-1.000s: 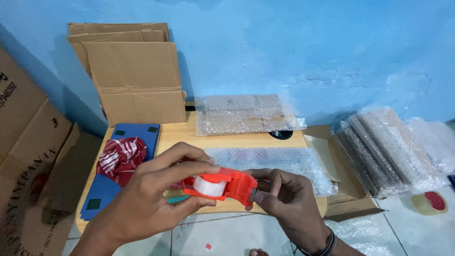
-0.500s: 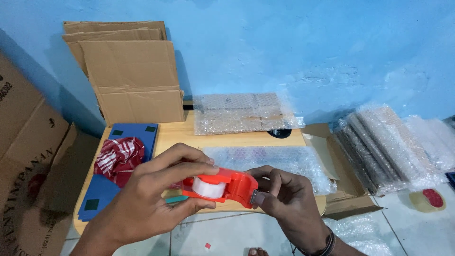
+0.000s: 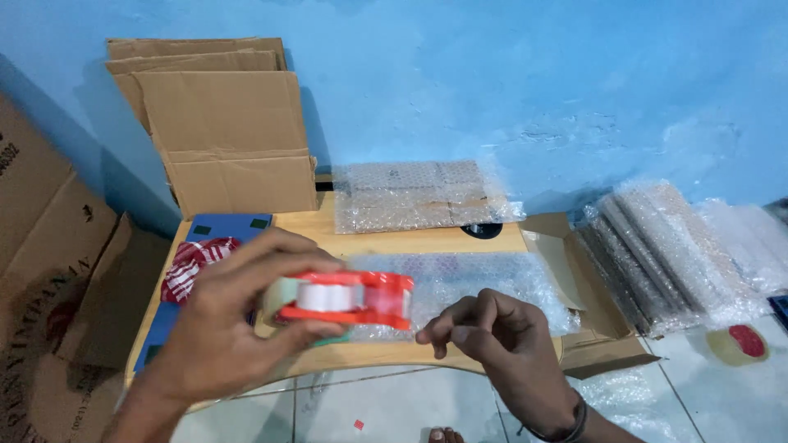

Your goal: A person wraps a glass component in bubble wrap, secures it with tape, and wipes the surface clean.

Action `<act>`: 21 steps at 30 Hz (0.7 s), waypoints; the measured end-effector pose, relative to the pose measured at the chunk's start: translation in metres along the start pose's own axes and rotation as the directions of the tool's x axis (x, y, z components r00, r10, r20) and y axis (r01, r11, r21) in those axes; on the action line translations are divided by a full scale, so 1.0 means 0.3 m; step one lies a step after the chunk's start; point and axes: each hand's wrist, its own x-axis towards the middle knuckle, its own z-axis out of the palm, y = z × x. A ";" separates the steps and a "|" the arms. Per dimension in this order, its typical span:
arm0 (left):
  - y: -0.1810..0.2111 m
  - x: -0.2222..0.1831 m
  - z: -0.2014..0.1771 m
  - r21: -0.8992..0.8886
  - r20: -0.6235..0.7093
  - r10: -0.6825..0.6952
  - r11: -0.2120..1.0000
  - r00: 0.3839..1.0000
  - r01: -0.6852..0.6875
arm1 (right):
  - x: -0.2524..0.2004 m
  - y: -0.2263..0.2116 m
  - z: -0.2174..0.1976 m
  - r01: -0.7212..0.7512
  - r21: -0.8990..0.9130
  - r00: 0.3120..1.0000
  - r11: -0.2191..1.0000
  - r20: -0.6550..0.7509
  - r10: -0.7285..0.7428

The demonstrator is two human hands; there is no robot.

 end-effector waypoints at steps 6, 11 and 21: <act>-0.121 -0.064 -0.120 0.260 -0.063 -0.317 0.910 0.946 0.322 | -0.003 -0.035 -0.030 0.038 -0.012 0.995 0.999 0.094 -0.037; -0.324 -0.198 -0.226 0.516 -0.248 -0.599 0.583 0.761 0.627 | -0.010 -0.013 -0.065 0.072 -0.070 0.991 0.995 0.116 -0.063; -0.509 -0.363 -0.294 0.678 -0.266 -0.723 0.330 0.638 0.657 | -0.009 0.019 -0.089 -0.022 -0.223 1.000 0.975 0.012 0.025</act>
